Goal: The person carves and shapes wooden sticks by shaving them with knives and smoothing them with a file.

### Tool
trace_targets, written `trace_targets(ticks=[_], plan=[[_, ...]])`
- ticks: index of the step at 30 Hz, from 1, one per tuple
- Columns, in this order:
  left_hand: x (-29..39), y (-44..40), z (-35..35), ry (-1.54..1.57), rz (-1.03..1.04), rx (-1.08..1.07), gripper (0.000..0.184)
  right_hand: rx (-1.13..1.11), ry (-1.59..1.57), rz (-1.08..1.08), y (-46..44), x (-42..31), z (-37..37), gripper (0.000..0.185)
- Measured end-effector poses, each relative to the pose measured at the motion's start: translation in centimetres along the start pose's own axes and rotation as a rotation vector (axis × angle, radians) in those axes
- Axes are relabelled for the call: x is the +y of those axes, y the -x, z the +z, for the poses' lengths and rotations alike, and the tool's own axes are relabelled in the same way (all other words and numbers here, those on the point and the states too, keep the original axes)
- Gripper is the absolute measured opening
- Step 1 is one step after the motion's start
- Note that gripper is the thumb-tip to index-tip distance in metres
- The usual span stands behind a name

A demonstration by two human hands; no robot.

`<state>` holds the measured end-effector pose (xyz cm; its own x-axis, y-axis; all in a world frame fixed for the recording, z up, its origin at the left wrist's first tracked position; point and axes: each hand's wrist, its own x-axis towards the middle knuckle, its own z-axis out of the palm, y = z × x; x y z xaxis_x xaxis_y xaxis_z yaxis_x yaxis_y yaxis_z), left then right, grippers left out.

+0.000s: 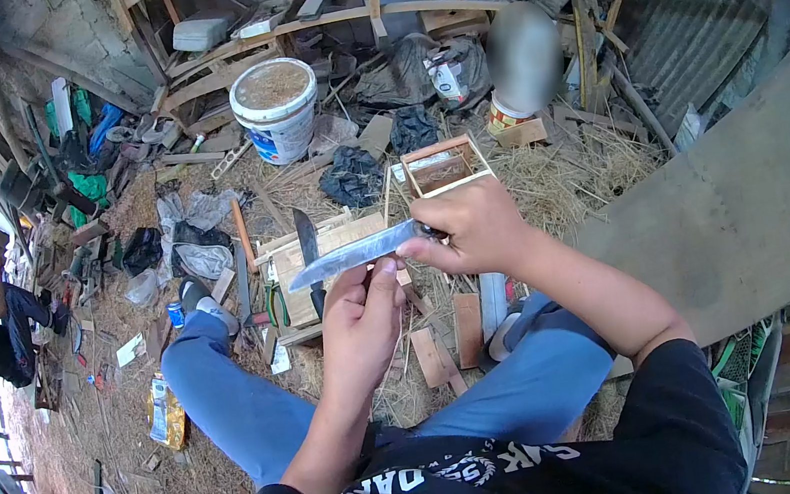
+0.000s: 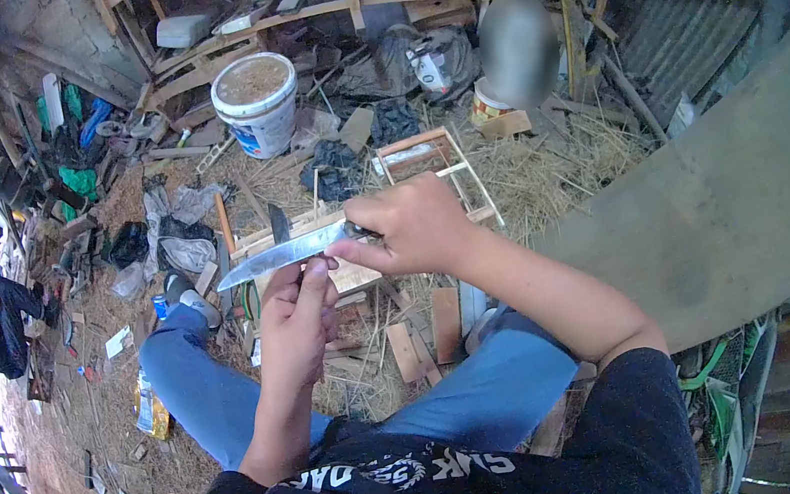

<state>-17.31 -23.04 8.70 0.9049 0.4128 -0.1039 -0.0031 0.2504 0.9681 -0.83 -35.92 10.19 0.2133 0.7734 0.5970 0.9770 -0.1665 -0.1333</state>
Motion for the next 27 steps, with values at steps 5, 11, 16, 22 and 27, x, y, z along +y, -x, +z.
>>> trace_targets(ticks=[5, 11, 16, 22, 27], plan=[[-0.2, 0.1, 0.0, 0.008, -0.025, -0.005, 0.019, -0.034, 0.046, -0.013, 0.0, 0.0, -0.5, 0.05], [-0.2, 1.1, 0.0, 0.102, 0.011, -0.109, 0.017, 0.175, -0.038, 0.53, 0.4, 6.6, -0.5, 0.047], [0.1, 0.0, -0.1, 0.075, 0.042, -0.057, 0.018, 0.155, -0.089, 0.24, 0.4, 3.0, -0.5, 0.046], [-0.2, 0.5, -0.1, 0.083, -0.055, 0.037, 0.022, 0.015, -0.056, -0.01, 0.4, 0.8, 0.0, 0.047], [-0.2, 0.7, 0.0, 0.052, -0.024, 0.031, 0.021, -0.009, -0.021, -0.038, 0.3, 0.9, 0.0, 0.048]])
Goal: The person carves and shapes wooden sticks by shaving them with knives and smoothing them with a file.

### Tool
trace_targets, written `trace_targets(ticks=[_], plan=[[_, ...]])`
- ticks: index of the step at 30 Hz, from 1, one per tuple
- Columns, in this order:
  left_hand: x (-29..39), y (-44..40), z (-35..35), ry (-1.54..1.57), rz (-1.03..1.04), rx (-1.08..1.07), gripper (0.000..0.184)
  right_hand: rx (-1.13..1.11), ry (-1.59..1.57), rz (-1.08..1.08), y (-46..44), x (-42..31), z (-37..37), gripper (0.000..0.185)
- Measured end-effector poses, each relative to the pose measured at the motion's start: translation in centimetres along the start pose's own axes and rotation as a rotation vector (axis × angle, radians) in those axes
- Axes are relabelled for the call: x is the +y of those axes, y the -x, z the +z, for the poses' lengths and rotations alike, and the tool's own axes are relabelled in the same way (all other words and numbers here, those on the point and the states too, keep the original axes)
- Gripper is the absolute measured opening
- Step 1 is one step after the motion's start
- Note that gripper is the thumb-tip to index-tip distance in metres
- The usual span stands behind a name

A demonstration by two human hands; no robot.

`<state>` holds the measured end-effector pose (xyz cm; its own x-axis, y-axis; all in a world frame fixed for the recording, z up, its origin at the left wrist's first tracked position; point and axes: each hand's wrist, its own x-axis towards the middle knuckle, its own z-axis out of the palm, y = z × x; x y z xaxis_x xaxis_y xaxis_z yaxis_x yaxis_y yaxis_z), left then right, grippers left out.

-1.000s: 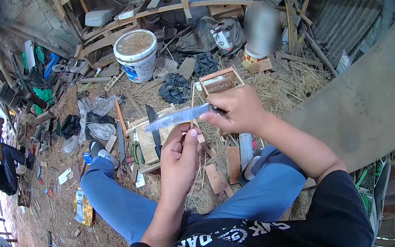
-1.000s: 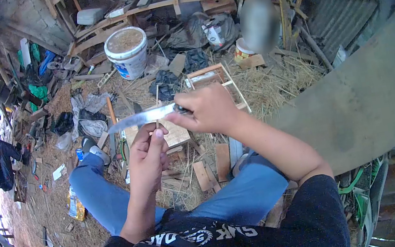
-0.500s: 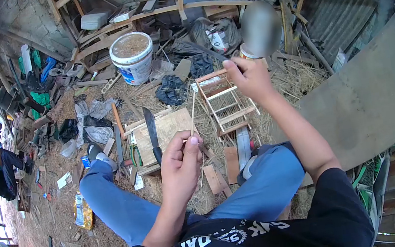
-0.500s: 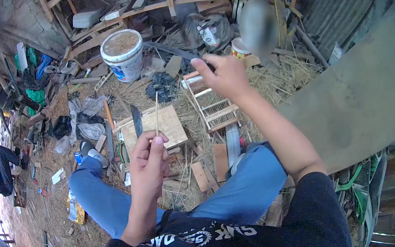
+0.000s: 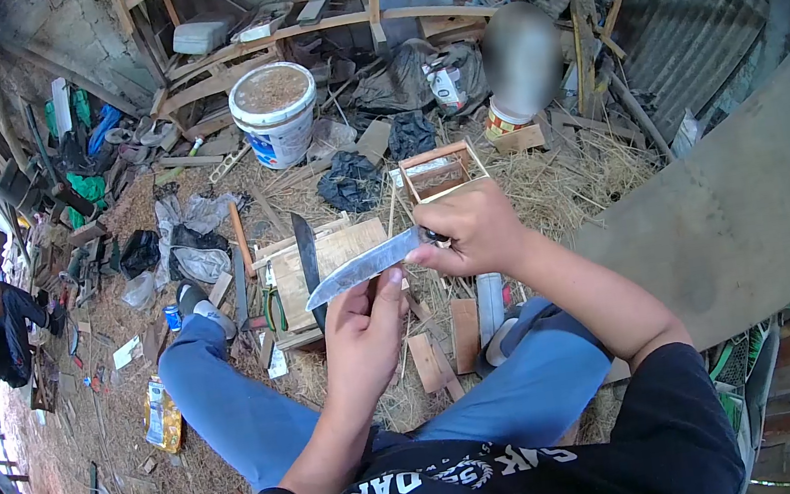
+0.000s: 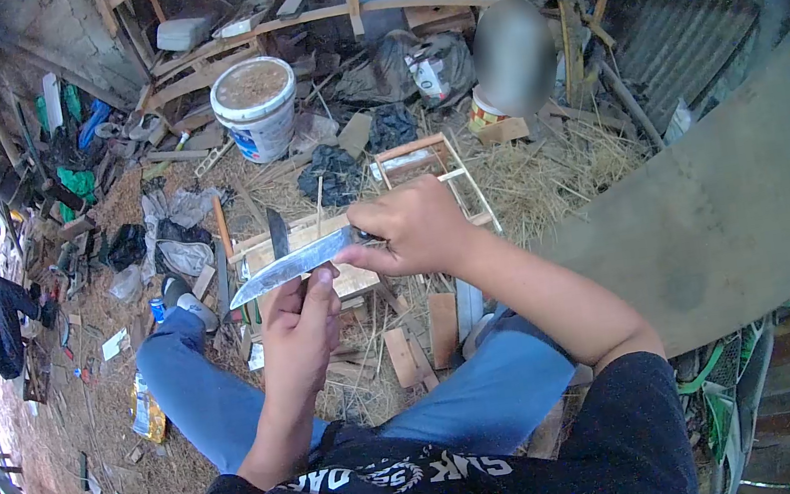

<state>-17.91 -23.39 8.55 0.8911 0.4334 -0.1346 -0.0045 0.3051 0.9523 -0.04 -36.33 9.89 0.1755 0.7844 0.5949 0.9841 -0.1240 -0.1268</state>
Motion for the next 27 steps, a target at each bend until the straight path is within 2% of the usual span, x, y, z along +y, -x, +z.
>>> trace_targets(ticks=[2, 6, 9, 12, 13, 16, 18, 20, 21, 22, 24, 26, 27], plan=[[0.0, 0.2, 0.3, -0.027, 0.008, 0.002, 0.022, 0.046, -0.003, -0.038, 0.0, 0.1, 0.1, 0.053], [0.3, 0.2, 0.5, -0.025, 0.079, -0.014, 0.022, 0.068, 0.048, -0.055, 0.0, 0.4, 0.0, 0.05], [0.4, -0.5, 0.0, 0.018, 0.077, -0.058, 0.02, 0.169, 0.085, 0.075, -0.1, 1.4, 0.6, 0.053], [0.7, -0.8, 0.5, 0.083, 0.062, -0.092, 0.019, 0.081, 0.08, 0.112, -0.3, 0.6, 0.1, 0.051], [0.8, -0.5, 0.5, 0.096, 0.04, -0.087, 0.019, 0.133, 0.115, 0.057, -0.4, 1.0, 0.3, 0.051], [0.8, 0.0, 0.4, 0.118, -0.032, -0.124, 0.019, 0.085, 0.11, 0.015, -0.4, 0.8, -0.1, 0.051], [0.7, 0.3, 0.6, 0.108, -0.106, -0.071, 0.019, 0.088, 0.087, -0.066, -0.5, 0.4, -0.3, 0.049], [0.5, 0.3, 0.4, 0.118, -0.029, -0.13, 0.018, 0.116, 0.097, -0.004, -0.3, 0.7, 0.2, 0.048], [0.7, 0.3, 0.2, 0.133, -0.032, -0.13, 0.017, 0.14, 0.081, 0.106, -0.5, 2.3, 0.3, 0.047], [0.7, 0.5, 0.2, 0.129, -0.042, -0.131, 0.017, 0.139, 0.076, 0.116, -0.4, 3.5, 0.2, 0.047], [0.4, 0.5, 0.3, 0.108, -0.053, -0.157, 0.016, 0.161, -0.013, 0.51, -0.3, 4.9, -0.5, 0.049], [0.2, 0.3, 0.2, 0.134, -0.055, -0.21, 0.016, 0.122, 0.014, 0.487, 0.1, 3.7, -0.7, 0.05], [0.3, 0.1, 0.3, 0.14, -0.05, -0.187, 0.016, 0.138, -0.079, 0.461, -0.1, 2.6, -0.5, 0.05]])
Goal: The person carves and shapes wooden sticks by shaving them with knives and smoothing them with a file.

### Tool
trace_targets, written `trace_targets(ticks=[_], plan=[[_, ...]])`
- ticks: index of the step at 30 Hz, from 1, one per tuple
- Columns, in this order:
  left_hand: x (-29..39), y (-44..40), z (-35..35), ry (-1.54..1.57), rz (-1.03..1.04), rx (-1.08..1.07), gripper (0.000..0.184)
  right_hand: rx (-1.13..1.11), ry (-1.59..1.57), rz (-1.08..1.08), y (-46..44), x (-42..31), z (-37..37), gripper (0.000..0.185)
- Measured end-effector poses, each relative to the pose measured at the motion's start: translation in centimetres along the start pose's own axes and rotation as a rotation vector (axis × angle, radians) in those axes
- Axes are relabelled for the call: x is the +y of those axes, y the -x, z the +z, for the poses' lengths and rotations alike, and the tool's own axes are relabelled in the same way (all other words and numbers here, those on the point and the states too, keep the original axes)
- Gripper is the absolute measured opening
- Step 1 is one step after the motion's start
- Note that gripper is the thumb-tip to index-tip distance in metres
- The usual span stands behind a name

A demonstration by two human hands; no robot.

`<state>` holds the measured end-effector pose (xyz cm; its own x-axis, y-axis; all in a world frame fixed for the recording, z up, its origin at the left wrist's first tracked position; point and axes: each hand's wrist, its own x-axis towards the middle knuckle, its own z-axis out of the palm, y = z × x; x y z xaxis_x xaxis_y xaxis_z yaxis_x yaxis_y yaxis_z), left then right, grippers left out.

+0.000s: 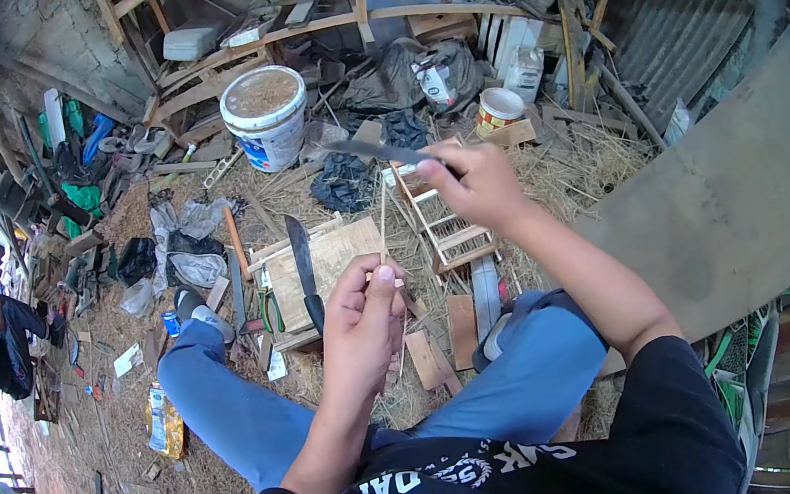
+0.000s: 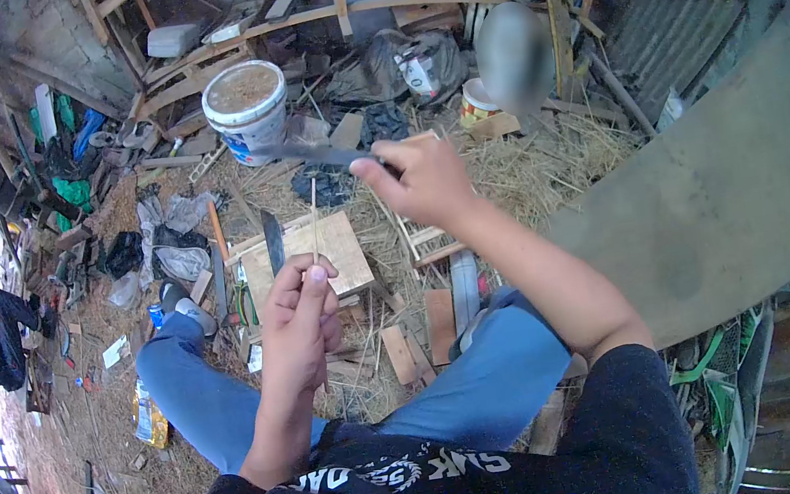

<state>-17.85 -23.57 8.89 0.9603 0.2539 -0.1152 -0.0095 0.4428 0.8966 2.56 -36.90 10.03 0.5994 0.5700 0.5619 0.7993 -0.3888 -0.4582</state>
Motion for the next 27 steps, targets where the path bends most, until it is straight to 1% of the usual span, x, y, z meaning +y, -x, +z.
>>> trace_targets(ticks=[1, 2, 3, 5, 6, 7, 9, 10, 11, 12, 13, 15, 17, 19, 20, 21, 23, 27], plan=[[0.2, -0.2, -0.1, 0.004, 0.009, 0.023, 0.017, -0.004, -0.096, -0.022, 0.3, -0.7, 0.3, 0.05], [0.4, -0.3, -0.1, 0.001, 0.015, 0.024, 0.017, -0.001, -0.051, -0.117, 0.7, -0.7, 0.7, 0.05], [0.6, -0.4, -0.2, 0.007, 0.01, 0.022, 0.017, 0.002, -0.054, -0.12, 0.9, -1.1, 0.7, 0.05], [0.6, -0.3, -0.2, 0.012, -0.006, 0.019, 0.018, -0.065, 0.0, -0.327, 1.3, -2.1, 0.5, 0.05], [0.4, -0.3, -0.1, -0.006, -0.019, 0.057, 0.019, -0.092, 0.053, -0.376, 1.5, -2.5, 0.5, 0.05], [0.2, -0.3, 0.1, -0.023, -0.031, 0.094, 0.019, -0.093, 0.052, -0.372, 1.6, -2.6, 0.5, 0.05], [0.1, -0.2, 0.3, -0.035, -0.044, 0.1, 0.019, -0.11, 0.011, -0.438, 1.6, -2.8, 0.5, 0.041], [0.2, -0.1, 0.4, -0.048, -0.055, 0.108, 0.019, -0.109, 0.009, -0.438, 1.4, -2.3, 0.7, 0.041], [0.3, -0.1, 0.2, -0.049, -0.057, 0.11, 0.019, -0.068, 0.049, -0.37, 1.0, -1.1, 1.0, 0.04], [0.4, -0.1, 0.0, -0.018, -0.018, 0.062, 0.019, -0.028, 0.09, -0.3, 0.6, -0.2, 1.1, 0.038], [0.5, 0.0, -0.1, 0.012, 0.019, 0.01, 0.019, -0.027, 0.089, -0.295, 0.0, 0.7, 0.7, 0.038], [0.5, 0.2, -0.1, -0.022, 0.017, -0.016, 0.02, 0.065, 0.034, 0.059, -1.1, 2.1, -0.2, 0.049], [0.3, 0.2, 0.1, -0.039, -0.003, 0.007, 0.02, 0.089, -0.022, 0.053, -0.8, 1.8, -0.1, 0.049], [0.3, 0.0, 0.0, -0.038, -0.004, 0.016, 0.02, 0.055, -0.016, -0.145, 0.0, 0.2, 0.2, 0.048], [0.4, -0.2, 0.0, -0.037, -0.008, 0.02, 0.021, -0.019, 0.025, -0.181, 0.5, -0.9, -0.1, 0.047], [0.4, -0.2, -0.1, -0.039, -0.007, 0.019, 0.021, -0.017, 0.024, -0.181, 0.8, -1.3, 0.1, 0.047], [0.3, -0.1, -0.3, -0.01, 0.0, -0.001, 0.021, -0.104, 0.022, -0.318, 1.4, -1.9, 0.7, 0.047], [0.3, 0.0, -0.4, -0.007, -0.055, 0.04, 0.02, -0.108, 0.05, -0.429, 1.8, -2.8, 0.8, 0.049]])
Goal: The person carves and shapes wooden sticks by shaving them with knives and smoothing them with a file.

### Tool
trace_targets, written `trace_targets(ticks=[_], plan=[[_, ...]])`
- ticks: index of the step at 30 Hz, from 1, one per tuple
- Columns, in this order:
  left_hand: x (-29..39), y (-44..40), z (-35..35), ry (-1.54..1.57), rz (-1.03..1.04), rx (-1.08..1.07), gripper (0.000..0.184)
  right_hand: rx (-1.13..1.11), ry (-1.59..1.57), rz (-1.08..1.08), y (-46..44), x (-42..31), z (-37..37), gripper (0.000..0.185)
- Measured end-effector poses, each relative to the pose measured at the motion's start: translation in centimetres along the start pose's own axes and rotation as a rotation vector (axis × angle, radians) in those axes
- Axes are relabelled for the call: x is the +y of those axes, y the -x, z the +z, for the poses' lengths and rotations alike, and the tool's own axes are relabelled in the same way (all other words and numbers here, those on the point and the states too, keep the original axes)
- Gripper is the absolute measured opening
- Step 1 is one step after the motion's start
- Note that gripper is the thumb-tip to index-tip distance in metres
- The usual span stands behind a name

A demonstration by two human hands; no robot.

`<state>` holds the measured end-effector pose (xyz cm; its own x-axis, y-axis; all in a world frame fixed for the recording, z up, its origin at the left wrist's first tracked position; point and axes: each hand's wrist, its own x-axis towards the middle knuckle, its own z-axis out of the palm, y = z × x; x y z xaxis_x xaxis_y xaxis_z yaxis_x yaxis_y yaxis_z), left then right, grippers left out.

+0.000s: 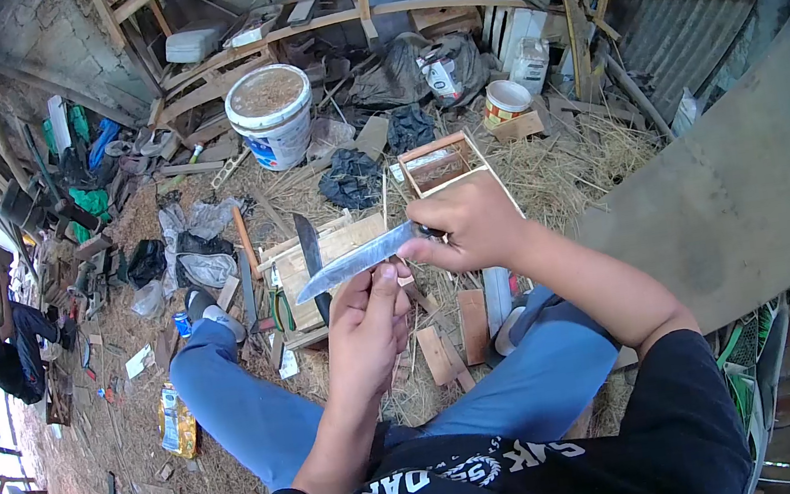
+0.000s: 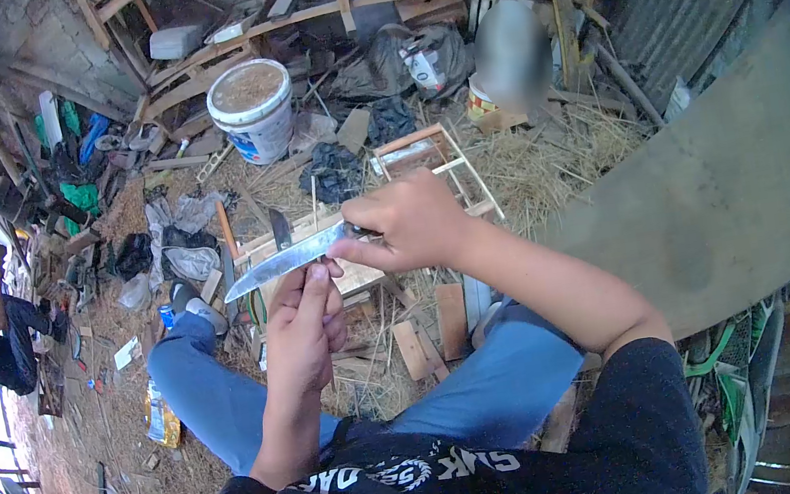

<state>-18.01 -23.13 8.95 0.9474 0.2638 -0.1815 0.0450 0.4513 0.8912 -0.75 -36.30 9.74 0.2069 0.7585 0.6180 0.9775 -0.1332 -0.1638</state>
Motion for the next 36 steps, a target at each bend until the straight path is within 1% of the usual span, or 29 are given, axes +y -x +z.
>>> trace_targets(ticks=[3, 4, 5, 6, 7, 9, 10, 12, 13, 15, 16, 17, 18, 19, 21, 24, 26, 27, 29, 32, 34, 35, 36], plan=[[0.2, 0.1, 0.1, -0.025, -0.008, 0.028, 0.019, -0.014, 0.086, 0.0, -0.2, 0.8, -0.2, 0.048], [0.2, 0.2, 0.1, -0.04, 0.039, 0.009, 0.019, -0.015, 0.085, 0.001, -0.5, 2.2, -0.5, 0.048], [0.2, 0.2, 0.1, -0.056, 0.083, -0.013, 0.02, 0.038, 0.093, 0.271, -0.8, 4.3, -0.7, 0.049], [0.2, 0.6, 0.2, -0.059, 0.077, -0.02, 0.02, 0.093, 0.101, 0.543, -1.0, 5.2, -1.1, 0.05], [0.3, 1.2, 0.4, -0.054, 0.073, -0.028, 0.018, 0.097, 0.106, 0.551, -0.5, 5.2, -1.3, 0.05], [0.2, 1.0, 0.5, -0.033, 0.085, -0.032, 0.017, 0.217, -0.099, 0.613, -0.3, 5.2, -1.8, 0.049], [0.1, 0.4, 0.2, -0.031, 0.101, 0.004, 0.017, 0.212, -0.098, 0.604, -0.3, 4.4, -1.7, 0.049], [0.3, 0.0, -0.1, -0.034, 0.118, 0.044, 0.017, 0.13, -0.037, 0.285, -0.2, 2.1, -1.2, 0.049], [0.4, 0.0, -0.1, -0.042, 0.117, 0.047, 0.018, 0.131, -0.038, 0.284, -0.2, 1.5, -1.0, 0.049], [0.4, 0.1, 0.1, -0.052, 0.107, 0.052, 0.019, 0.022, -0.004, 0.108, -0.1, 0.6, -0.6, 0.049], [0.4, 0.2, 0.5, -0.063, 0.094, 0.101, 0.02, 0.019, -0.01, 0.112, -0.1, 0.3, -0.5, 0.049], [0.3, 0.3, 0.7, -0.074, 0.083, 0.15, 0.021, 0.013, -0.009, 0.05, -0.1, 0.2, -0.4, 0.048], [0.3, 0.4, 0.5, -0.073, 0.081, 0.152, 0.021, 0.008, -0.006, -0.015, -0.1, 0.0, -0.4, 0.048], [0.2, 0.5, 0.3, -0.065, 0.067, 0.143, 0.02, -0.025, 0.017, -0.029, -0.1, -0.2, -0.6, 0.048], [0.1, 0.4, 0.3, -0.059, 0.055, 0.134, 0.019, -0.017, 0.018, -0.035, -0.2, -0.2, -0.4, 0.049], [-0.5, 0.1, 0.4, -0.109, 0.116, 0.173, 0.021, -0.006, 0.043, -0.047, -0.2, -0.1, -0.3, 0.051], [-1.0, -0.1, 0.2, -0.198, 0.239, 0.165, 0.02, -0.005, 0.065, -0.056, -0.2, -0.1, -0.2, 0.052], [-0.9, 0.0, 0.3, -0.198, 0.239, 0.165, 0.02, -0.004, 0.084, -0.054, -0.1, -0.1, -0.1, 0.052], [-0.6, 0.3, 0.4, -0.234, 0.171, 0.191, 0.022, -0.002, 0.105, -0.048, 0.0, -0.2, 0.0, 0.052], [-0.7, 0.4, 0.7, -0.191, 0.224, 0.172, 0.021, 0.027, 0.117, -0.069, -0.2, 0.3, -0.1, 0.053], [-0.6, 0.0, 0.4, -0.182, 0.219, 0.161, 0.02, 0.075, 0.18, 0.01, -0.3, 1.2, -0.3, 0.054], [-0.6, -0.2, 0.3, -0.172, 0.21, 0.145, 0.019, 0.07, 0.181, 0.011, -0.2, 0.9, -0.1, 0.054], [-0.6, -0.5, 0.5, -0.103, 0.193, 0.176, 0.017, 0.055, 0.164, 0.062, -0.2, 0.6, 0.3, 0.05]])
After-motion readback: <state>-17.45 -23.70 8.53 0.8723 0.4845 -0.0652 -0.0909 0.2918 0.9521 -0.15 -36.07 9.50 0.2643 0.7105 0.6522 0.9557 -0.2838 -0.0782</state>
